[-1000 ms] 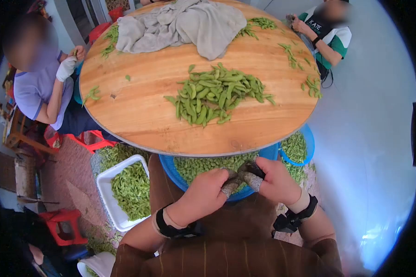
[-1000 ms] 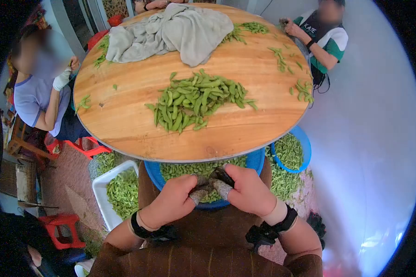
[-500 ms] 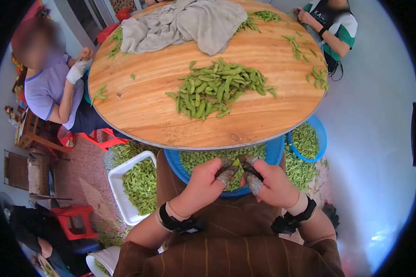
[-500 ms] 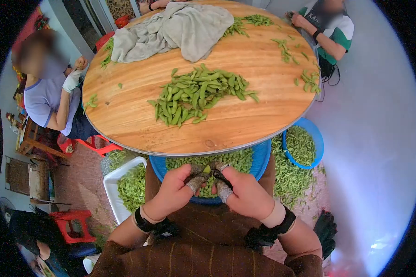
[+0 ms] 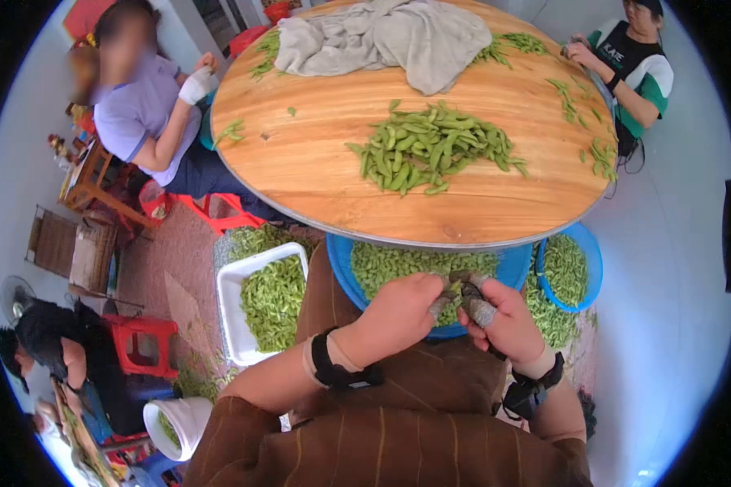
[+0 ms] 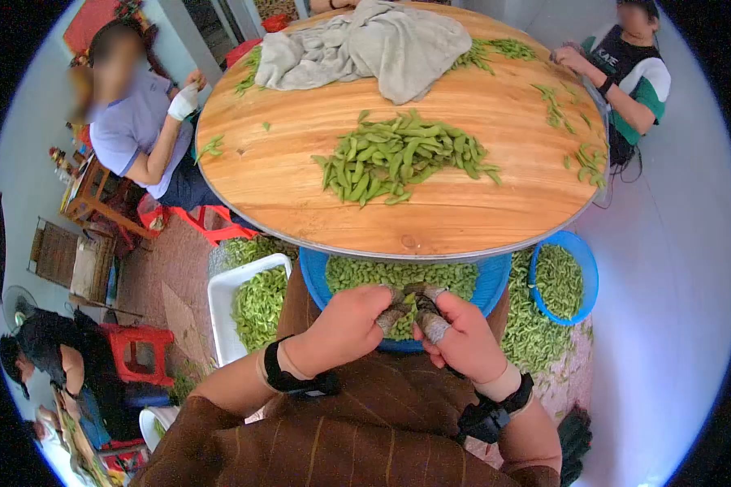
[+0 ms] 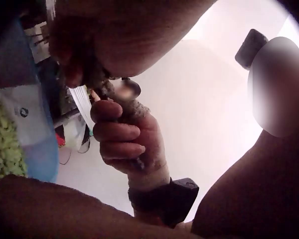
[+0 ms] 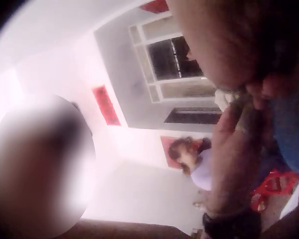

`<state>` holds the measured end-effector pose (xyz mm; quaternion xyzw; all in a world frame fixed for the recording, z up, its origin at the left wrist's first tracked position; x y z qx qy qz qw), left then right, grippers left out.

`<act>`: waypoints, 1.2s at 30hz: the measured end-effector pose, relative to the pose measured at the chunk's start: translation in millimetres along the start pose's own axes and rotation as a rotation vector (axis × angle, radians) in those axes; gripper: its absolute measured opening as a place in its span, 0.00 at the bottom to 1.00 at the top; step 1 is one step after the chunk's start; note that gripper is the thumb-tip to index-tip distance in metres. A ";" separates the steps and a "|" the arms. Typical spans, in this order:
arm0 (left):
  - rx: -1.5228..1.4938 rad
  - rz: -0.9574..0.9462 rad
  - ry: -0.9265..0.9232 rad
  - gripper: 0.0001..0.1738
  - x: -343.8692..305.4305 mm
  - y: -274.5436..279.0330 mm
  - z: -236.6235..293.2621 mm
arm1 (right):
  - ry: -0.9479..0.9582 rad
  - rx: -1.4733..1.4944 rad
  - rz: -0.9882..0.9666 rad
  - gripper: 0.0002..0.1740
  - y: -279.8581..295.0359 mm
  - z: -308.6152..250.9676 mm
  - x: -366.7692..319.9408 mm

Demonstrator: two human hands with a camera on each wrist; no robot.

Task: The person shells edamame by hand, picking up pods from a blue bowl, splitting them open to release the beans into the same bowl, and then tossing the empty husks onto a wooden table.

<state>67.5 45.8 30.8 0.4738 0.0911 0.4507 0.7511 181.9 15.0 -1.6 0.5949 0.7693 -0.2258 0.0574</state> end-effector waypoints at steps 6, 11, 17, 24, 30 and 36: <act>-1.089 -0.409 0.597 0.07 -18.0 -50.1 -20.3 | -0.136 0.414 -0.080 0.17 0.3 20.0 -11.4; -1.902 -0.485 0.731 0.10 -30.0 -74.8 -11.1 | 0.795 -0.755 0.132 0.22 1.0 -16.4 -16.3; -1.567 -0.420 0.824 0.12 -24.6 -75.5 -34.0 | 0.338 -0.378 0.076 0.15 17.0 -12.1 9.8; -1.900 -0.699 0.740 0.21 -21.2 -78.3 -22.5 | 0.091 0.044 -0.114 0.05 16.0 -1.2 36.2; -1.261 -0.646 0.641 0.17 -1.4 -70.6 -48.0 | 0.005 -0.011 -0.081 0.07 23.8 11.8 50.2; -1.218 -0.840 0.623 0.16 -8.9 -82.3 -53.1 | 0.258 -0.288 -0.017 0.09 29.5 2.0 43.5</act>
Point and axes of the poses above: each hand's wrist, its own x-axis towards the middle knuckle, its own y-axis out of the back of the hand, z = x × y, the point moved 9 cm from there along x, towards the middle knuckle, and after that the axes turned 8 degrees about x, right-handed, at the moved point
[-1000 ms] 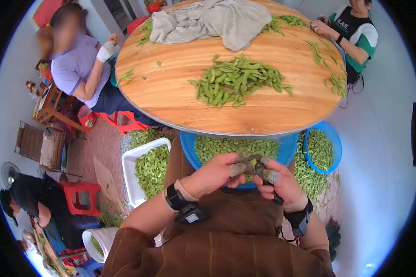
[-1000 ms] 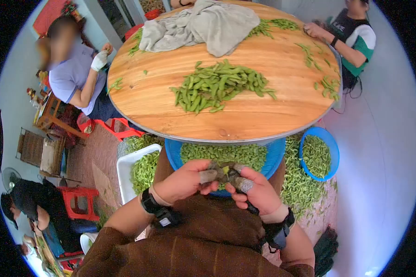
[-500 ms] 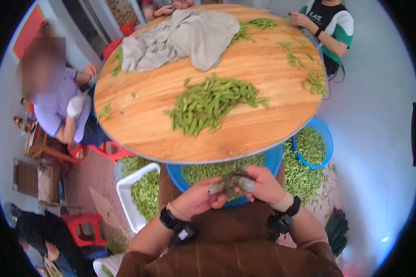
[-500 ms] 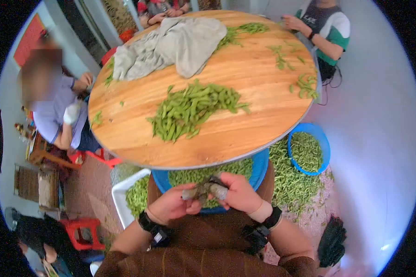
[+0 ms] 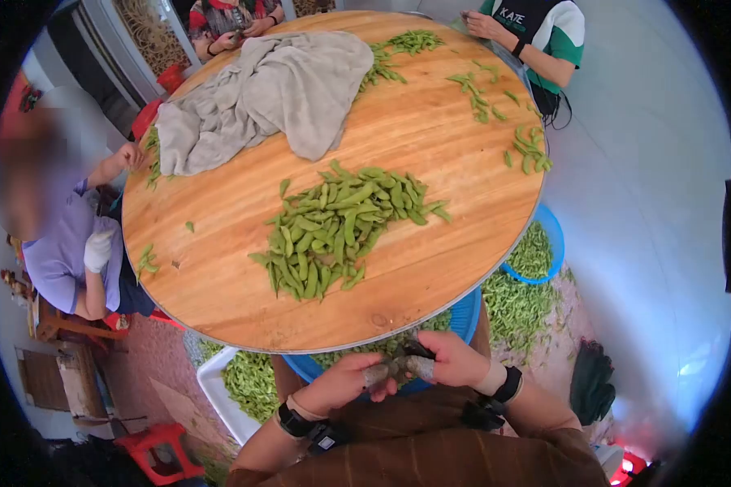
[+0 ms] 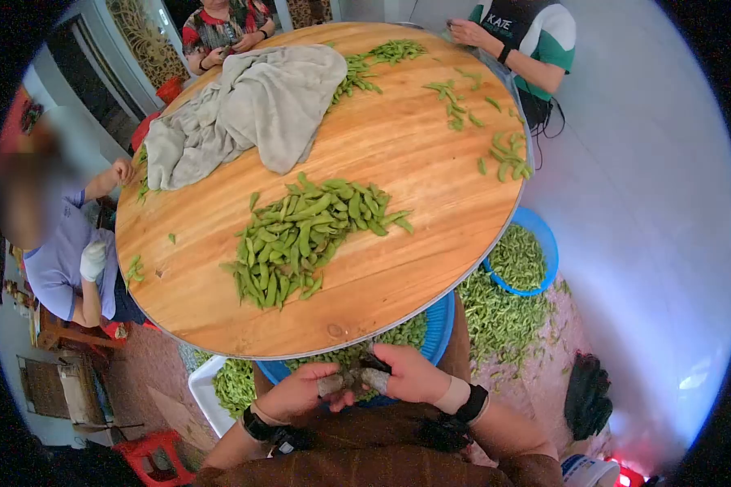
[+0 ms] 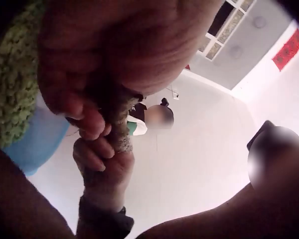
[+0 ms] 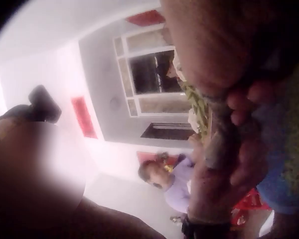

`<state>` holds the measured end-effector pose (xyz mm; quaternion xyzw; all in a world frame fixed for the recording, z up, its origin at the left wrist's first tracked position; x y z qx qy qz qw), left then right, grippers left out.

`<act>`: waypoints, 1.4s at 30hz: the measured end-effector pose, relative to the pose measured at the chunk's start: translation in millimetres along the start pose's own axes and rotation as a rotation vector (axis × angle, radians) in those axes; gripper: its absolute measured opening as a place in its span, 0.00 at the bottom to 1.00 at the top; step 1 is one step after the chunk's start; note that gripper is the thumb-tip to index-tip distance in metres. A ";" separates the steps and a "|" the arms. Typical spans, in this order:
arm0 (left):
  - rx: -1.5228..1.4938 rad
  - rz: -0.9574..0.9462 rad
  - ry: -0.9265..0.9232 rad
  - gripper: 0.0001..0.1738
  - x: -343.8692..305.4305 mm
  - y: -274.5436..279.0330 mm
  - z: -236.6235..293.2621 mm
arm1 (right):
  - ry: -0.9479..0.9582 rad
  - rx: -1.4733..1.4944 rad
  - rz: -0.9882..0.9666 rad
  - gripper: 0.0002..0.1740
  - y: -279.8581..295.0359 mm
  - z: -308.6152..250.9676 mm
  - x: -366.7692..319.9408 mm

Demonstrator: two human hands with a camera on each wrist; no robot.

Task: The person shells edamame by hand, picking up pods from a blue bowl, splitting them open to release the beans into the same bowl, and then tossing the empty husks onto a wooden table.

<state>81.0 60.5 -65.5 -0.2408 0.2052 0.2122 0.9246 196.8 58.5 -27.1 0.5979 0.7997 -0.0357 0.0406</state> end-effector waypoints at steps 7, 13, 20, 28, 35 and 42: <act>-0.017 0.048 0.084 0.14 3.0 9.3 -15.8 | 0.023 -0.138 -0.001 0.15 -3.9 11.3 -6.1; 0.709 0.224 -0.068 0.09 0.5 13.5 -0.4 | 0.128 -0.697 -0.021 0.12 -17.2 -9.2 -2.4; 1.128 0.172 -0.444 0.08 -12.2 -3.3 23.4 | -0.107 -0.575 -0.049 0.10 -23.5 1.7 -1.8; 0.957 0.003 -0.521 0.09 -23.8 19.4 9.9 | -0.309 -0.695 -0.097 0.16 -51.0 31.6 16.5; 0.741 0.015 -0.362 0.19 -13.1 63.3 -11.8 | -0.069 -0.835 0.271 0.12 -34.8 -37.7 14.3; 1.019 0.207 -0.389 0.24 -45.2 89.4 13.3 | -0.230 -0.669 0.696 0.13 37.6 -85.2 -17.1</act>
Point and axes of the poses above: each hand's wrist, its own x-axis towards the middle knuckle, its own y-axis out of the back of the hand, z = x × y, the point moved 9 cm from there along x, towards the middle knuckle, and after that the axes turned 8 degrees about x, right-handed, at the moved point
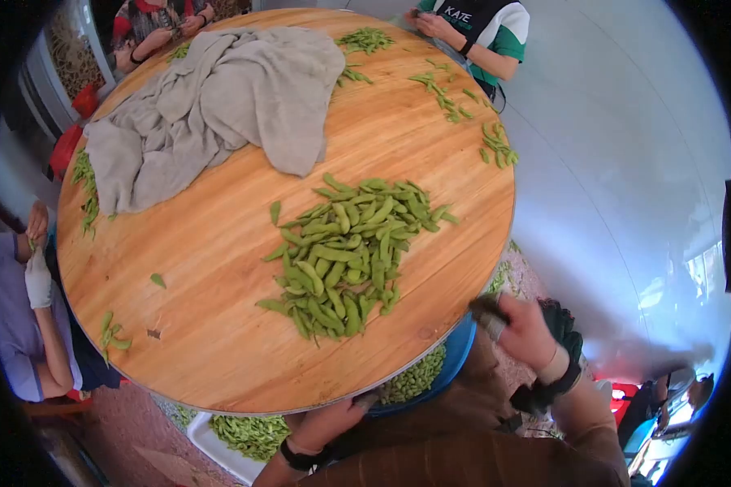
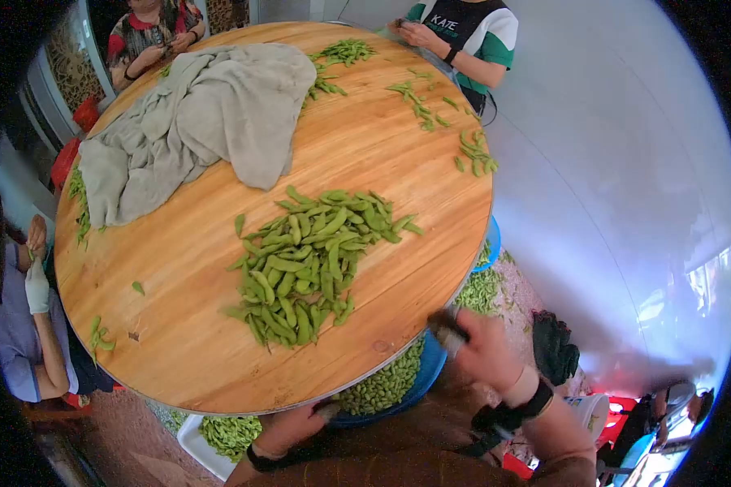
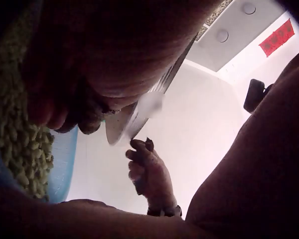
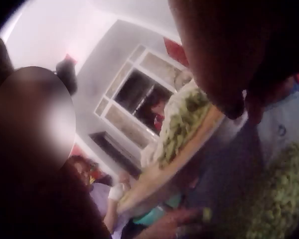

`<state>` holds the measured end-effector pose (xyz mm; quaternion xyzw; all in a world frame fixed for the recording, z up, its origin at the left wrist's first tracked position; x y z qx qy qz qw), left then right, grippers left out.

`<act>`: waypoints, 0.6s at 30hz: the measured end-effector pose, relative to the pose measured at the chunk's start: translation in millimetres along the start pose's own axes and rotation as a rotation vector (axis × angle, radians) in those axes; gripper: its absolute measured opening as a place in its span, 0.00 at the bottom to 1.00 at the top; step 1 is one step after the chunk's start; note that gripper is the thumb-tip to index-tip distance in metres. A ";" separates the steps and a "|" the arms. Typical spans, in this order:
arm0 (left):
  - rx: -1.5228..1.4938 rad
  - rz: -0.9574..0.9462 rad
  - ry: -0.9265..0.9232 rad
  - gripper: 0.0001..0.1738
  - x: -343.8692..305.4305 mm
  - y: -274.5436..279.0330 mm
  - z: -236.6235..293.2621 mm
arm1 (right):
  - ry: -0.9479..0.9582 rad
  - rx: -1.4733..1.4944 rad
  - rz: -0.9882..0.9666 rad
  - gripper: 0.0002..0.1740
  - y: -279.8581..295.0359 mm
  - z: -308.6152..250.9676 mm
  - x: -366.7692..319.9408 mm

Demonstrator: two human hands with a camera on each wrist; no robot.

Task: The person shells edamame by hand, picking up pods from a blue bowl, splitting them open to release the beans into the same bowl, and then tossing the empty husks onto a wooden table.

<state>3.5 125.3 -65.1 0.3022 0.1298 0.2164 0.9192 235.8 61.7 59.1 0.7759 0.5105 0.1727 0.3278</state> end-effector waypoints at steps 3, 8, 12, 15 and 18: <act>0.007 0.057 0.131 0.23 -22.8 10.1 -23.0 | -0.051 0.023 0.063 0.15 29.7 8.0 58.2; 0.034 0.343 0.406 0.14 -96.1 36.5 -71.5 | -0.214 0.264 -0.057 0.20 18.1 24.4 156.6; 0.326 0.456 0.769 0.06 -180.5 37.6 -111.3 | -0.095 0.219 -0.242 0.21 -24.4 -26.2 184.7; 0.370 0.506 0.911 0.15 -213.9 15.2 -131.1 | -0.069 0.199 -0.366 0.20 -40.9 -34.4 179.2; 0.426 0.465 0.990 0.16 -229.4 -7.9 -143.6 | -0.039 0.201 -0.420 0.18 -45.9 -40.7 147.5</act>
Point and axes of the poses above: each hand's wrist, its own x-axis towards the middle knuckle, its own y-axis out of the back of the hand, z = x × y, the point moved 9 cm from there along x, towards the middle knuckle, and after that the axes turned 8 degrees about x, right-handed, at the moved point
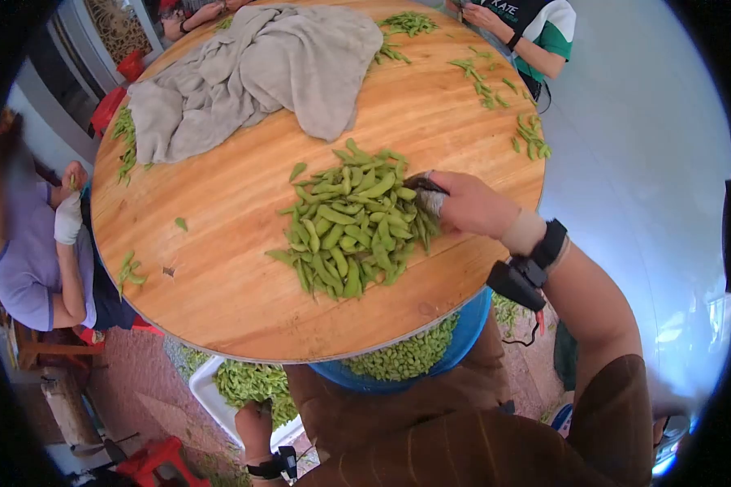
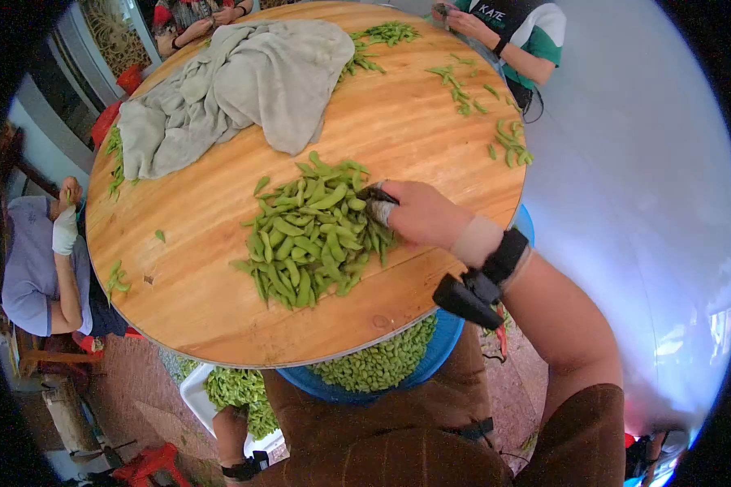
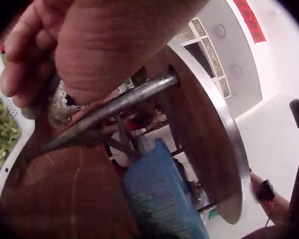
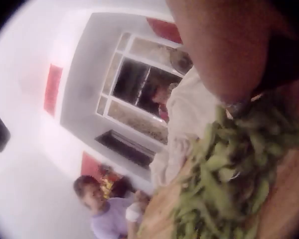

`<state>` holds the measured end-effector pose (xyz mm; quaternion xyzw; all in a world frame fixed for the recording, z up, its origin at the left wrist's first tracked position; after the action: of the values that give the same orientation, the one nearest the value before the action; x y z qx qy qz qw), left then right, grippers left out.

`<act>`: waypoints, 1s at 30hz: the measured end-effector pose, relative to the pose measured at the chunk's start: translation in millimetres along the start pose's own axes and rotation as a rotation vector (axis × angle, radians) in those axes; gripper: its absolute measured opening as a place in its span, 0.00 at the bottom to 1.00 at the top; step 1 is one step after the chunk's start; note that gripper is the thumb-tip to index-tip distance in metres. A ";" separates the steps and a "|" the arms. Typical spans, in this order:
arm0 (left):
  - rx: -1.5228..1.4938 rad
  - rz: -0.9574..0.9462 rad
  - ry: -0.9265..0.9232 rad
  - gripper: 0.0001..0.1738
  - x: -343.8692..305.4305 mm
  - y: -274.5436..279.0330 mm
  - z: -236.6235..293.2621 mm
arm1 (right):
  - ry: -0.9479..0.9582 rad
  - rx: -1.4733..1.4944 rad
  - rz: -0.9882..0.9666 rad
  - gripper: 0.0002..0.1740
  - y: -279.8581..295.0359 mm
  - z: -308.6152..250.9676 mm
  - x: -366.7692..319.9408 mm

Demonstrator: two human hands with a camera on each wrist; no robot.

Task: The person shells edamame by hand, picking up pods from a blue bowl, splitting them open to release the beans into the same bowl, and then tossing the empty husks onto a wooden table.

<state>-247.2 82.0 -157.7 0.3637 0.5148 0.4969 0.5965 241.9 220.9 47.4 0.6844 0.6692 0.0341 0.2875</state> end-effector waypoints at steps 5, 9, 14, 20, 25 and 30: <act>0.004 -0.049 -0.048 0.12 -0.5 -16.7 10.2 | 0.156 -0.087 -0.069 0.18 -13.0 -10.2 -43.1; -0.023 -0.075 -0.027 0.12 2.1 -8.6 25.8 | 0.280 -0.218 -0.127 0.16 -5.9 -16.3 -61.2; 0.206 -0.044 -0.017 0.16 -6.2 -6.9 19.3 | 0.074 -0.141 0.181 0.14 70.7 33.3 -36.3; 0.241 -0.024 0.108 0.22 -11.0 6.8 -6.5 | 0.282 -0.575 0.346 0.13 66.5 26.4 -25.6; 0.168 0.045 0.136 0.19 -17.8 41.7 24.3 | 0.320 -0.582 0.327 0.13 62.1 18.1 -27.2; -0.147 0.000 -0.165 0.12 -10.0 70.3 99.5 | 0.325 -0.516 0.392 0.14 67.3 30.1 -42.2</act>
<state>-165.3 97.0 -68.3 0.3586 0.4261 0.5016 0.6620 310.9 175.1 66.1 0.6902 0.5317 0.3645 0.3285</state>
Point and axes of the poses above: each hand's wrist, its own x-axis towards the middle knuckle, its own y-axis out of the back of the hand, z = x × y, the point moved 9 cm from there along x, towards the middle knuckle, and after that the axes turned 8 degrees about x, right-handed, at the moved point
